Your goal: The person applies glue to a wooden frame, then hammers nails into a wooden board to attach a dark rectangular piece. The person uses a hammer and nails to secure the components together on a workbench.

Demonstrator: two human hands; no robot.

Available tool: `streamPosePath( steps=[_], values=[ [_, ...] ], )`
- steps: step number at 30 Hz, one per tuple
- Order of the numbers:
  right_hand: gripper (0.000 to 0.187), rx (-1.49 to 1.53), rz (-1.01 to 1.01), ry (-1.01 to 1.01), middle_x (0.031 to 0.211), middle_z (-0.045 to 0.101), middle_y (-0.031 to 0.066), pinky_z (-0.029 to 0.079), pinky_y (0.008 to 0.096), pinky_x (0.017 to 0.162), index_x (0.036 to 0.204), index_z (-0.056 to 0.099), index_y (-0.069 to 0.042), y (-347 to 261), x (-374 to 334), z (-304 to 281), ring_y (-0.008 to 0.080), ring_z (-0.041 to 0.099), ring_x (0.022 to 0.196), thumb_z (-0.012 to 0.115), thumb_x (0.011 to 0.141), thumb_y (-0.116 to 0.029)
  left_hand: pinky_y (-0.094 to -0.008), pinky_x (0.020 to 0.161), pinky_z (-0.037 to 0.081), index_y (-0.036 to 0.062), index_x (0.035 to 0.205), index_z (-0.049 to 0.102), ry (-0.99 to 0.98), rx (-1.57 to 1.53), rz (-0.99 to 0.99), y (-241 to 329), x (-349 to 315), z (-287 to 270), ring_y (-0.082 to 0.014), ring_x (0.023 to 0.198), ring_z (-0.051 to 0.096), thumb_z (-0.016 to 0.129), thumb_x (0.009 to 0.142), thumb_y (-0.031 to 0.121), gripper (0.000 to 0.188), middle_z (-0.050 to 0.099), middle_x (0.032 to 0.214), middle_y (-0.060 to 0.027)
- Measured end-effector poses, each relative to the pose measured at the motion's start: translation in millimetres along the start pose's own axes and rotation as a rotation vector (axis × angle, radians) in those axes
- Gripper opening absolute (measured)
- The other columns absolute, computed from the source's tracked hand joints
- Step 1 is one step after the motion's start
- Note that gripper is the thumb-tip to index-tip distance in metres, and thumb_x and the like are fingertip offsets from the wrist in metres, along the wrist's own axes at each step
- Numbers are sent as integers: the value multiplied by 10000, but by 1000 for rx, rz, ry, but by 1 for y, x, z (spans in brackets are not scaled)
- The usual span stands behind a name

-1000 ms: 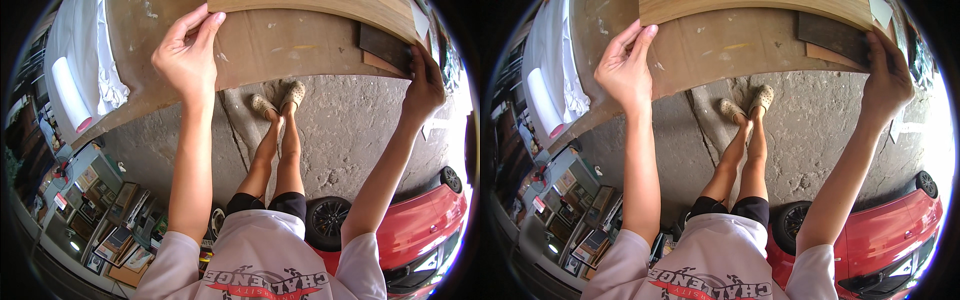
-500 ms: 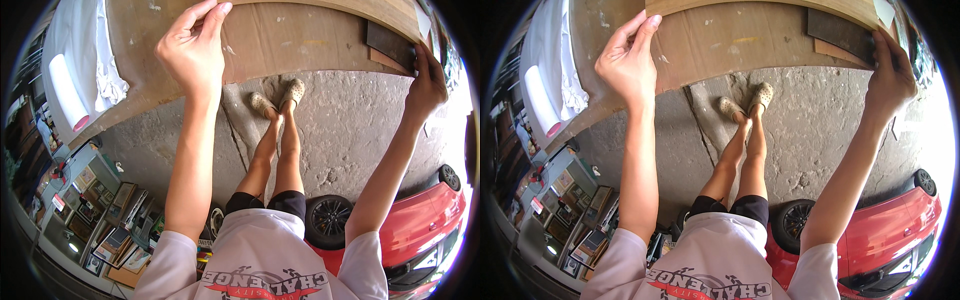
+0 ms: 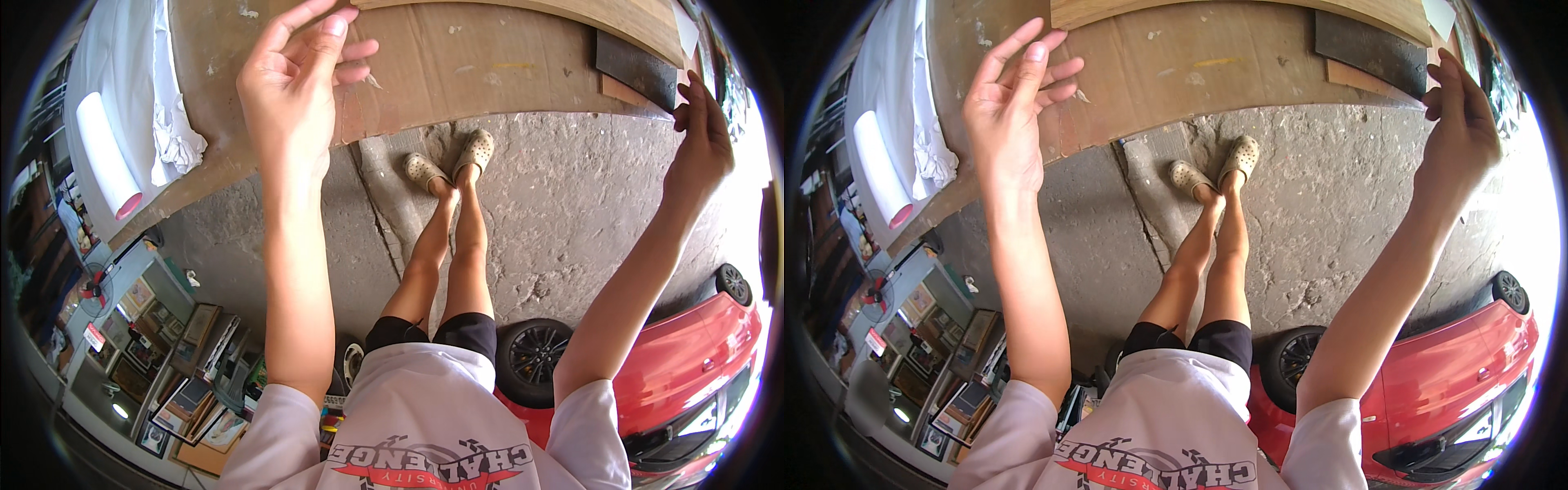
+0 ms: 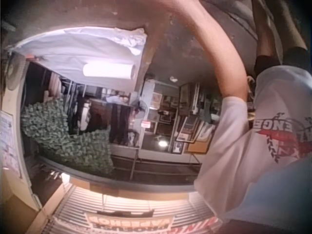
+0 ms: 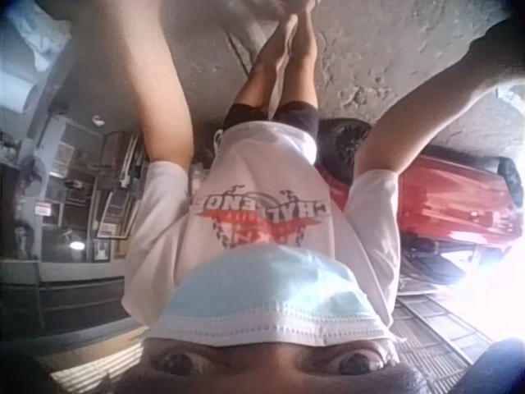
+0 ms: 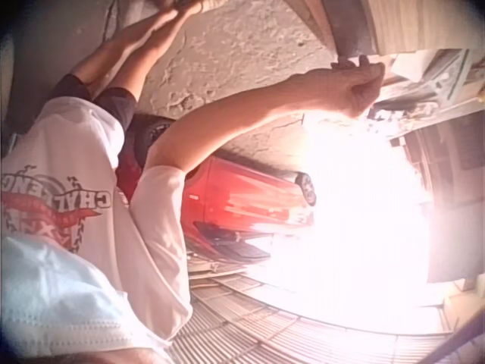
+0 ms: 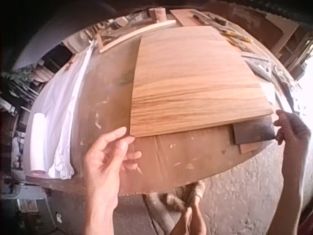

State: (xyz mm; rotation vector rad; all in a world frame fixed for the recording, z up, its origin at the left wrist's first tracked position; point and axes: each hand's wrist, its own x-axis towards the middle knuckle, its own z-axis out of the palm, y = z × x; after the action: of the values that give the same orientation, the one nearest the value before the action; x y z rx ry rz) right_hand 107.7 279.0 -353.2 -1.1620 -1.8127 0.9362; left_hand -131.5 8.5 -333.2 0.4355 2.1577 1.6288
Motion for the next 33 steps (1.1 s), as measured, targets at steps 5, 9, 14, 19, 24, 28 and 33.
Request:
streamPosePath(
  steps=[5,9,14,19,24,28,33],
  values=[
    [281,226,163,-194,985,757,154,546,240,643,1126,708,57,-2,9,-8,153,723,772,708,963,-172,-281,795,606,-16,1209,696,-19,-174,-118,10,12,1,-205,896,751,787,904,142,355,751,1041,-161],
    [274,383,283,-212,1039,745,177,610,275,766,1162,680,52,-1,11,-3,203,744,868,689,977,-150,-285,809,603,-17,1246,671,16,-4,-150,13,19,5,-222,938,748,771,926,202,400,735,1083,-175],
    [245,430,413,-117,912,711,140,587,282,607,1100,648,46,-11,5,1,185,694,710,631,1008,-181,-292,814,594,-2,1250,683,48,-3,-168,9,21,4,-207,954,740,754,941,196,374,736,1087,-153],
    [277,418,456,-126,904,708,137,589,280,610,1085,648,35,-20,9,4,185,696,707,662,998,-228,-287,822,583,23,1268,685,59,-6,-197,4,22,-1,-209,1015,725,737,956,204,365,725,1143,-123],
    [238,380,436,-123,854,706,134,583,269,591,1016,666,31,-26,11,6,173,689,671,701,972,-200,-288,834,577,25,1270,682,73,-13,-203,3,23,-1,-207,1032,717,732,960,202,361,723,1143,-109],
    [197,371,442,-106,816,704,129,577,257,577,976,670,33,-21,15,13,168,687,652,704,963,-160,-287,829,575,20,1266,681,90,-16,-217,4,22,1,-198,1008,715,738,956,205,365,726,1124,-114],
    [180,383,437,-107,805,704,122,576,249,583,964,671,38,-20,15,13,166,693,655,697,964,-141,-286,824,575,14,1259,683,111,-6,-200,4,21,3,-192,980,715,746,950,207,370,732,1098,-126]
  ],
)
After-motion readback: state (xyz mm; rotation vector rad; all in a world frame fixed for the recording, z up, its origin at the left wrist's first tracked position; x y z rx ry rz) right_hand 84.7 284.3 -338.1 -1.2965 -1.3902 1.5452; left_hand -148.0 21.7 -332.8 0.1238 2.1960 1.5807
